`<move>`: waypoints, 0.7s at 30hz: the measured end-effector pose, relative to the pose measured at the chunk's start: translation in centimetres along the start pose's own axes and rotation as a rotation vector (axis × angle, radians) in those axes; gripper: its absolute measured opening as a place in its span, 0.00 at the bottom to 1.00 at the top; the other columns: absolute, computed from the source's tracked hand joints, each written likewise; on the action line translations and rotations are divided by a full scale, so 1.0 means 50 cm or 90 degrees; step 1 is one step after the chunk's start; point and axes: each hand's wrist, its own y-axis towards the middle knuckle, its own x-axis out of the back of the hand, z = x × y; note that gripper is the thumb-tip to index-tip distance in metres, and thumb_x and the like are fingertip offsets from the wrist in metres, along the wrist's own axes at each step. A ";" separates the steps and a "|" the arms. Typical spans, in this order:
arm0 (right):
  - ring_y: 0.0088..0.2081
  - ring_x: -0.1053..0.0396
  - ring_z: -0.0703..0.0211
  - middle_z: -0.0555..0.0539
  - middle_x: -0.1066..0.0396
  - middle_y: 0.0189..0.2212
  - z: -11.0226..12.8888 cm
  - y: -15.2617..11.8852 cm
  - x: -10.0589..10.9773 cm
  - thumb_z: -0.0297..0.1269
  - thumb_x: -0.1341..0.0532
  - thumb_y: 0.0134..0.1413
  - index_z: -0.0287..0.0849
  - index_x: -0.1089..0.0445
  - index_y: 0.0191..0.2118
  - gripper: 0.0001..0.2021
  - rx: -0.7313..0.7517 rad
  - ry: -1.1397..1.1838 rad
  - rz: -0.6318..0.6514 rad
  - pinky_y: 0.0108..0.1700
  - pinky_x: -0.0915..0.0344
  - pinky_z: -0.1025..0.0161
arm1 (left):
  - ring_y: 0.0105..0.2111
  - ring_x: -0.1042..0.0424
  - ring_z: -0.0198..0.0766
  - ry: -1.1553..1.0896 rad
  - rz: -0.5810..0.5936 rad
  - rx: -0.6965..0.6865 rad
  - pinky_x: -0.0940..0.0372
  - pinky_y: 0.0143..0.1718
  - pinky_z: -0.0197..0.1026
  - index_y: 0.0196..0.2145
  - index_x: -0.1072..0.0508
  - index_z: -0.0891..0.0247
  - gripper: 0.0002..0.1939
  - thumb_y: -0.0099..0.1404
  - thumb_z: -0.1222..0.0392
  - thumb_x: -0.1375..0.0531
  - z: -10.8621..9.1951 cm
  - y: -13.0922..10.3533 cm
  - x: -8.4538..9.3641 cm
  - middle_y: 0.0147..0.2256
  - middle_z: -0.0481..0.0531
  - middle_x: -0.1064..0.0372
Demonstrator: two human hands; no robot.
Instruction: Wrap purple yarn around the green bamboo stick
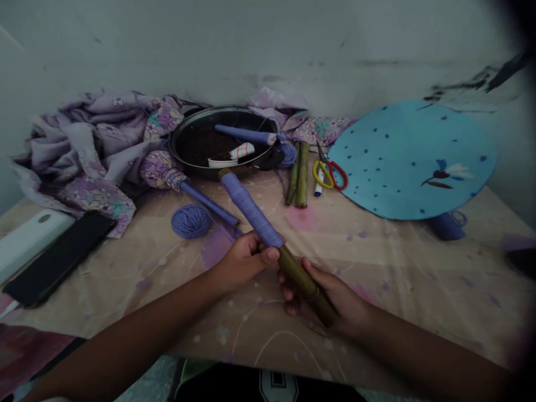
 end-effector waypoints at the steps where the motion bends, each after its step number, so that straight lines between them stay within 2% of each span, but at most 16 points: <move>1: 0.29 0.30 0.63 0.49 0.29 0.31 0.000 -0.001 -0.001 0.45 0.35 0.51 0.40 0.31 0.42 0.16 0.013 0.013 0.011 0.30 0.32 0.64 | 0.26 0.34 0.31 0.002 -0.019 -0.003 0.41 0.29 0.34 0.35 0.32 0.67 0.24 0.52 0.43 0.35 0.001 0.001 0.001 0.26 0.47 0.33; 4: 0.30 0.31 0.64 0.50 0.30 0.32 0.001 -0.002 0.000 0.42 0.30 0.45 0.42 0.32 0.42 0.20 0.032 0.002 0.041 0.32 0.34 0.65 | 0.26 0.36 0.29 0.031 -0.097 -0.011 0.43 0.28 0.33 0.35 0.31 0.67 0.26 0.50 0.42 0.34 0.002 0.003 0.004 0.27 0.47 0.34; 6: 0.28 0.31 0.66 0.49 0.29 0.31 0.001 -0.003 0.002 0.40 0.30 0.46 0.40 0.32 0.40 0.17 0.028 -0.030 0.050 0.32 0.34 0.66 | 0.26 0.38 0.29 0.052 -0.112 -0.007 0.44 0.27 0.33 0.34 0.31 0.67 0.27 0.48 0.41 0.33 0.001 0.003 0.005 0.26 0.46 0.35; 9: 0.26 0.29 0.65 0.47 0.26 0.30 0.000 -0.002 0.004 0.43 0.34 0.51 0.38 0.31 0.38 0.14 0.006 -0.054 0.063 0.31 0.35 0.67 | 0.24 0.39 0.29 0.057 -0.105 0.005 0.46 0.25 0.33 0.32 0.32 0.67 0.27 0.47 0.40 0.33 0.000 0.002 0.005 0.24 0.46 0.37; 13: 0.26 0.27 0.65 0.45 0.25 0.30 -0.002 -0.002 0.005 0.46 0.36 0.54 0.37 0.31 0.37 0.15 -0.013 -0.048 0.087 0.28 0.37 0.69 | 0.22 0.39 0.29 0.011 -0.058 0.025 0.47 0.24 0.34 0.38 0.31 0.68 0.28 0.49 0.42 0.34 0.006 0.001 0.008 0.23 0.46 0.37; 16: 0.24 0.28 0.65 0.45 0.25 0.29 -0.003 -0.001 0.004 0.47 0.37 0.55 0.36 0.31 0.36 0.16 -0.009 -0.046 0.075 0.27 0.37 0.69 | 0.22 0.38 0.30 -0.019 -0.033 0.037 0.46 0.24 0.34 0.42 0.32 0.68 0.30 0.49 0.43 0.33 0.010 0.002 0.013 0.23 0.46 0.37; 19: 0.24 0.29 0.65 0.46 0.26 0.29 -0.003 -0.001 -0.001 0.45 0.38 0.56 0.38 0.32 0.40 0.14 0.015 -0.036 0.039 0.28 0.35 0.67 | 0.23 0.37 0.29 -0.022 -0.037 0.034 0.45 0.25 0.33 0.44 0.31 0.68 0.30 0.49 0.45 0.32 0.012 0.005 0.019 0.24 0.45 0.37; 21: 0.27 0.29 0.64 0.47 0.27 0.32 -0.002 -0.003 -0.004 0.45 0.35 0.53 0.41 0.33 0.44 0.16 0.035 -0.025 0.032 0.29 0.33 0.65 | 0.23 0.38 0.29 -0.019 -0.054 0.027 0.45 0.25 0.33 0.43 0.31 0.68 0.29 0.49 0.47 0.32 0.011 0.008 0.022 0.24 0.46 0.37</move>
